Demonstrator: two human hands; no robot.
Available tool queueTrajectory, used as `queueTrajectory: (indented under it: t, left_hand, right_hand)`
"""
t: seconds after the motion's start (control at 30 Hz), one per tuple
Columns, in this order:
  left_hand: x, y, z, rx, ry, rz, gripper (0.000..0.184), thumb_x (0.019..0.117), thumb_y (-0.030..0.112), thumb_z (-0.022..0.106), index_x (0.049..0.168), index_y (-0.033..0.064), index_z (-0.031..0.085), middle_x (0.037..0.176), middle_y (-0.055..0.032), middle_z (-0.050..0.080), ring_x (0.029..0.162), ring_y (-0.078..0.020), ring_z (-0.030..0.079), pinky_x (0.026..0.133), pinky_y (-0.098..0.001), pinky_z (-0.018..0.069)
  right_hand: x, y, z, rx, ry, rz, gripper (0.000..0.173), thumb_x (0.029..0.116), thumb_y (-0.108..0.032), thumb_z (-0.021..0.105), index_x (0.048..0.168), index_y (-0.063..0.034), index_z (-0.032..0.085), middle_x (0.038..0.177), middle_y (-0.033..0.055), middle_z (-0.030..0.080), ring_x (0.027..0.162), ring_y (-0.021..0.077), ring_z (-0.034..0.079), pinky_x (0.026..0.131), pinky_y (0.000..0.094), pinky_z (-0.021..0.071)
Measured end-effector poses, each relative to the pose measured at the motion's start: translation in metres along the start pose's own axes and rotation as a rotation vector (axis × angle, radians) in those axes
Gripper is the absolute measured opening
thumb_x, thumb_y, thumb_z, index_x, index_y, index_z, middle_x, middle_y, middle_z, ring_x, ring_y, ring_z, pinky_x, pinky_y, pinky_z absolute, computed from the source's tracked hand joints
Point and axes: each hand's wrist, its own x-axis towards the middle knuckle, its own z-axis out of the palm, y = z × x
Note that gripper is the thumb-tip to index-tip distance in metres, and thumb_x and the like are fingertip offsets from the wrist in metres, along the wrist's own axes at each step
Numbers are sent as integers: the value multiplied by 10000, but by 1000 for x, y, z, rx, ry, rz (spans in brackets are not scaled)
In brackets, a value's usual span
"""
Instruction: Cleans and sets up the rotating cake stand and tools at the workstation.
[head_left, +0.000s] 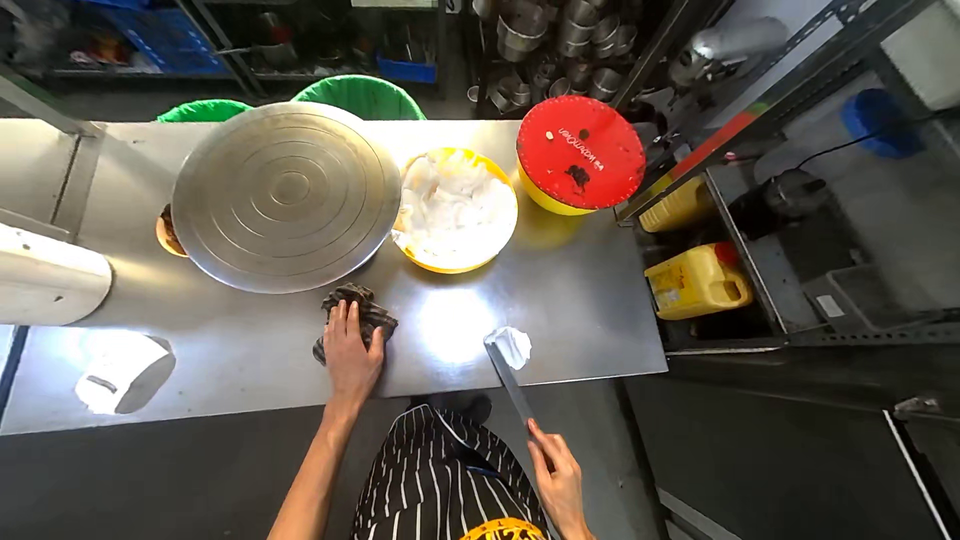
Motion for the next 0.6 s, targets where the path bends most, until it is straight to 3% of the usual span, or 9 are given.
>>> queueTrajectory:
  t: [0.07, 0.13, 0.23, 0.3, 0.37, 0.4, 0.5, 0.57, 0.6]
  left_hand:
    - [-6, -16, 8, 56, 2, 20, 514, 1049, 207, 469, 1514, -11, 456, 1619, -237, 347, 1510, -432, 306, 1211, -628, 236]
    - [-7, -24, 10, 64, 23, 27, 487, 1056, 154, 423, 1521, 15, 463, 1626, -199, 359, 1517, -399, 311, 1225, -594, 239]
    - [4, -32, 11, 41, 81, -5, 450, 1037, 101, 454, 1475, 27, 529, 1591, -213, 410, 1498, -408, 346, 1216, -580, 268]
    - [11, -40, 8, 52, 115, -56, 436, 1038, 96, 460, 1460, 29, 544, 1582, -206, 426, 1493, -395, 360, 1221, -564, 275]
    - [15, -48, 2, 45, 128, -112, 434, 1037, 96, 471, 1458, 21, 541, 1584, -194, 428, 1494, -384, 361, 1220, -552, 283]
    - [16, -50, -1, 28, 128, -131, 432, 1034, 94, 480, 1454, 15, 542, 1584, -193, 429, 1492, -388, 363, 1216, -553, 290]
    - [16, -45, -11, -21, 113, -162, 429, 1028, 91, 509, 1447, 2, 542, 1589, -194, 421, 1489, -399, 363, 1211, -566, 290]
    - [13, -39, -13, -45, 106, -180, 432, 1029, 95, 513, 1451, 6, 538, 1597, -180, 414, 1494, -391, 357, 1210, -570, 290]
    - [13, -39, -13, -53, 108, -181, 431, 1029, 94, 513, 1450, 6, 540, 1599, -176, 414, 1494, -389, 358, 1211, -572, 289]
  right_hand:
    - [2, 7, -2, -68, 87, -24, 346, 967, -174, 579, 1244, -37, 737, 937, 138, 704, 713, 166, 661, 628, 300, 565]
    - [11, 17, 2, -141, 37, -45, 350, 968, -167, 576, 1266, -73, 734, 944, 142, 709, 708, 198, 674, 616, 345, 574]
    - [22, 15, 4, -305, 4, -96, 331, 959, -142, 610, 1258, -142, 753, 929, 172, 707, 599, 274, 675, 477, 425, 537]
    - [25, 11, 2, -243, 6, -41, 321, 960, -135, 617, 1251, -118, 754, 938, 167, 713, 629, 267, 681, 511, 419, 549]
    - [22, 11, 3, 30, -73, 35, 332, 971, -143, 614, 1276, -77, 726, 1034, 122, 740, 779, 159, 685, 690, 316, 580]
    - [20, 11, 5, 75, -103, 29, 339, 972, -147, 614, 1287, -81, 720, 1053, 115, 741, 807, 149, 688, 717, 307, 585]
    - [24, 7, 10, -215, 11, -118, 335, 933, -111, 629, 1241, -115, 759, 941, 180, 716, 606, 275, 683, 474, 427, 537]
    - [28, 7, 7, -211, 22, -110, 328, 932, -100, 628, 1232, -92, 760, 929, 186, 712, 588, 269, 671, 470, 415, 528]
    - [26, 6, 5, -101, -23, -72, 334, 941, -115, 614, 1244, -68, 747, 958, 158, 723, 654, 216, 672, 553, 366, 551]
